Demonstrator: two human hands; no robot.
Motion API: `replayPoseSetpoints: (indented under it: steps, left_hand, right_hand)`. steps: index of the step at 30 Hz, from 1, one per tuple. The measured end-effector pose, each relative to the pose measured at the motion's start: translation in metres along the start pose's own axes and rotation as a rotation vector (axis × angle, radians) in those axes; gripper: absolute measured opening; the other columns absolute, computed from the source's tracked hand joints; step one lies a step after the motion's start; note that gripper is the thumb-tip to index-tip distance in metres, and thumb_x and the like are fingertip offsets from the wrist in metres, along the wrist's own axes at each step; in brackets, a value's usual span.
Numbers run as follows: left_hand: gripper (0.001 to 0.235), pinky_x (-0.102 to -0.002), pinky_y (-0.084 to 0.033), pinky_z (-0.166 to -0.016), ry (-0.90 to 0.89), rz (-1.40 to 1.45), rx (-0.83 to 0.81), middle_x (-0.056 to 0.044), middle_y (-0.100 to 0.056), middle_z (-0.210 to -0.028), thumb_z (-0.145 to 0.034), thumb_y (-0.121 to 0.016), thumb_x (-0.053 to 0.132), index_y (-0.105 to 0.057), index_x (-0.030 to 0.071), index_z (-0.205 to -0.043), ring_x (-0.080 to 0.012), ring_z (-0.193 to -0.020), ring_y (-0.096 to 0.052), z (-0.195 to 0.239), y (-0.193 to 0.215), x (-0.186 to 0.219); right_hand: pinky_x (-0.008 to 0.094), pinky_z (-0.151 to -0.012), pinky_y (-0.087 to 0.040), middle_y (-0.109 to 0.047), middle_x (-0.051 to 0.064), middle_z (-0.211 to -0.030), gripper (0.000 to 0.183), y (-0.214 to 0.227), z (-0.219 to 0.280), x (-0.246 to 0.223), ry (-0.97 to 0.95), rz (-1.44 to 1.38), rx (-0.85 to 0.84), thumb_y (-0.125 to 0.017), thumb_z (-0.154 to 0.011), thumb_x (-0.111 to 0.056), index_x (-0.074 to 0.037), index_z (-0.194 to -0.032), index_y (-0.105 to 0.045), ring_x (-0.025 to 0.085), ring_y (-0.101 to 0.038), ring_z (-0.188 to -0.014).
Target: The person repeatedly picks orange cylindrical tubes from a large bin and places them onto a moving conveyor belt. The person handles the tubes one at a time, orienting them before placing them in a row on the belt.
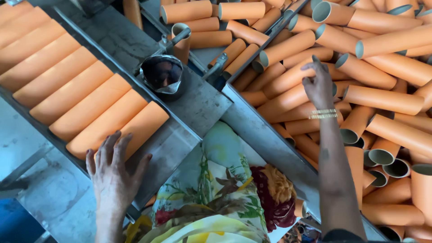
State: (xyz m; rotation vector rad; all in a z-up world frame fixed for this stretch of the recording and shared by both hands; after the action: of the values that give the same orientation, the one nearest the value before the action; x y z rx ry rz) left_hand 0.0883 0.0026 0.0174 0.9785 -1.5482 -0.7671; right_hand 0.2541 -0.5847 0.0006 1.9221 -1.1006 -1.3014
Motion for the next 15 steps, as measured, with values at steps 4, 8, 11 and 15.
replayPoseSetpoints:
  steps: [4, 8, 11, 15]
  left_hand:
    - [0.064, -0.058, -0.025, -0.121, -0.026, 0.054, 0.048, -0.012, -0.056, -0.147, -0.084, -0.079, 0.038, -0.058, 0.012, -0.138, -0.0298, -0.139, -0.050, 0.002, 0.005, 0.001]
    - [0.060, -0.056, -0.029, -0.120, -0.026, 0.158, 0.112, -0.015, -0.058, -0.143, -0.086, -0.079, 0.035, -0.059, 0.011, -0.137, -0.0323, -0.135, -0.053, 0.006, 0.013, -0.002]
    - [0.056, -0.056, -0.030, -0.120, -0.017, 0.237, 0.149, -0.014, -0.059, -0.141, -0.089, -0.078, 0.033, -0.060, 0.011, -0.138, -0.0333, -0.135, -0.053, 0.009, 0.020, -0.003]
    - [0.054, -0.053, -0.032, -0.120, -0.011, 0.343, 0.221, -0.015, -0.060, -0.142, -0.092, -0.077, 0.032, -0.059, 0.008, -0.137, -0.0343, -0.136, -0.053, 0.011, 0.032, -0.006]
  right_hand:
    - [0.028, -0.076, -0.057, -0.062, 0.012, -0.116, 0.026, 0.022, 0.039, -0.044, 0.015, -0.147, 0.021, -0.059, -0.093, 0.015, -0.004, -0.109, -0.065, 0.022, -0.068, -0.100]
    - [0.021, -0.081, -0.057, -0.062, 0.011, -0.104, 0.016, 0.065, 0.073, -0.092, 0.123, 0.060, 0.193, -0.065, -0.104, 0.015, -0.001, -0.105, -0.064, 0.016, -0.065, -0.096]
    - [0.024, -0.088, -0.055, -0.060, 0.009, -0.106, 0.016, 0.099, 0.090, -0.120, 0.115, -0.171, 0.325, -0.064, -0.106, 0.019, 0.003, -0.106, -0.060, 0.015, -0.064, -0.096]
    - [0.024, -0.081, -0.052, -0.064, 0.007, -0.100, 0.016, 0.112, 0.100, -0.167, 0.104, -0.342, 0.453, -0.061, -0.107, 0.017, 0.001, -0.108, -0.058, 0.012, -0.062, -0.085]
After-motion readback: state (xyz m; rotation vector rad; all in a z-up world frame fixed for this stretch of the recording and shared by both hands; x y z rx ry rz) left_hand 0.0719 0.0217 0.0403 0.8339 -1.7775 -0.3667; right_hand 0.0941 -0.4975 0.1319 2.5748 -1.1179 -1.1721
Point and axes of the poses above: each hand's wrist, its own z-axis away from the middle knuckle, its own y-axis out of the back of the hand, x = y × z, the point moved 9 cm from there along -z, towards the middle knuckle
